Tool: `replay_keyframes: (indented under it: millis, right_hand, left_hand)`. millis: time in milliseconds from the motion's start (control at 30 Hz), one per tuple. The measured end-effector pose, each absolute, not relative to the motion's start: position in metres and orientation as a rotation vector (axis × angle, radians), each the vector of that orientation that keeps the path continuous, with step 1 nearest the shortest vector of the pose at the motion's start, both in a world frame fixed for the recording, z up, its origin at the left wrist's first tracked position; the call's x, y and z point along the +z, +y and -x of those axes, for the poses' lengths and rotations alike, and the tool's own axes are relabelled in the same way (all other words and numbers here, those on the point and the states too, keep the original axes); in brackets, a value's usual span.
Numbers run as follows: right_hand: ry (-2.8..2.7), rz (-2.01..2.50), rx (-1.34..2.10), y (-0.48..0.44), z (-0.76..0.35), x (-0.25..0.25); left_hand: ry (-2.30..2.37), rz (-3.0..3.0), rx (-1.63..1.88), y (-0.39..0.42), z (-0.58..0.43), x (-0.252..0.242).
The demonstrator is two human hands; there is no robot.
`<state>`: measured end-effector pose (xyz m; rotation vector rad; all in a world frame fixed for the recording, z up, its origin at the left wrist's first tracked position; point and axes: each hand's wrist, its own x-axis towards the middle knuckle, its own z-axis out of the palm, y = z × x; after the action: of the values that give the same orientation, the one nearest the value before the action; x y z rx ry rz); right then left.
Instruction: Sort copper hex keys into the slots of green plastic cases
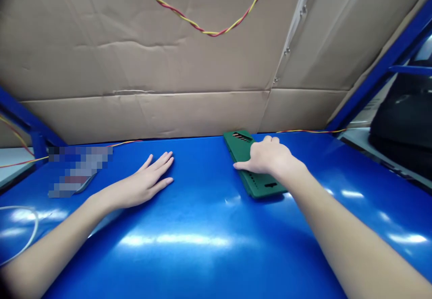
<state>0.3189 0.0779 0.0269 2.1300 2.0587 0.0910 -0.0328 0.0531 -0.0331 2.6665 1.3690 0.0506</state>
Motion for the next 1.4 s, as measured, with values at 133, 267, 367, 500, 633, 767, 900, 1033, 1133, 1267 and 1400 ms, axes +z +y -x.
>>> replay_keyframes:
  millis: [133,267,367,500,633,767,900,1033,1133,1267,1400]
  right_hand:
    - [2.553,-1.848,0.325,0.061,-0.292,0.02]
    - [2.84,-1.446,-0.128,0.043,-0.256,-0.003]
    - [2.76,-1.403,-0.383,0.037,-0.243,-0.018]
    - [2.767,-1.424,-0.456,0.038,-0.243,-0.024]
    - [2.76,-1.432,-0.452,0.038,-0.244,-0.021]
    - [2.784,-1.429,-0.413,0.036,-0.243,-0.023]
    - [2.839,-1.416,-0.376,0.036,-0.244,-0.024]
    - [2.876,-1.438,-0.191,0.049,-0.256,-0.013]
    - [2.729,-1.746,0.119,0.066,-0.275,-0.002]
    - [2.248,-2.185,0.052,0.085,-0.297,0.002]
    - [2.21,-2.139,-0.055,0.084,-0.294,0.0]
  left_hand:
    - [1.3,-2.66,0.056,0.048,0.026,-0.03]
    - [1.239,-2.681,0.036,0.045,0.02,-0.032]
    - [1.227,-2.699,0.033,0.045,0.019,-0.035]
    - [1.213,-2.731,0.05,0.046,0.021,-0.037]
    - [1.207,-2.752,0.056,0.047,0.021,-0.037]
    - [1.217,-2.719,0.057,0.047,0.021,-0.037]
    - [1.216,-2.691,0.065,0.047,0.021,-0.035]
    - [1.246,-2.653,0.022,0.045,0.02,-0.031]
    - [1.254,-2.631,0.023,0.045,0.021,-0.029]
    - [1.233,-2.615,0.079,0.045,0.023,-0.028]
    - [1.272,-2.594,0.061,0.046,0.024,-0.025]
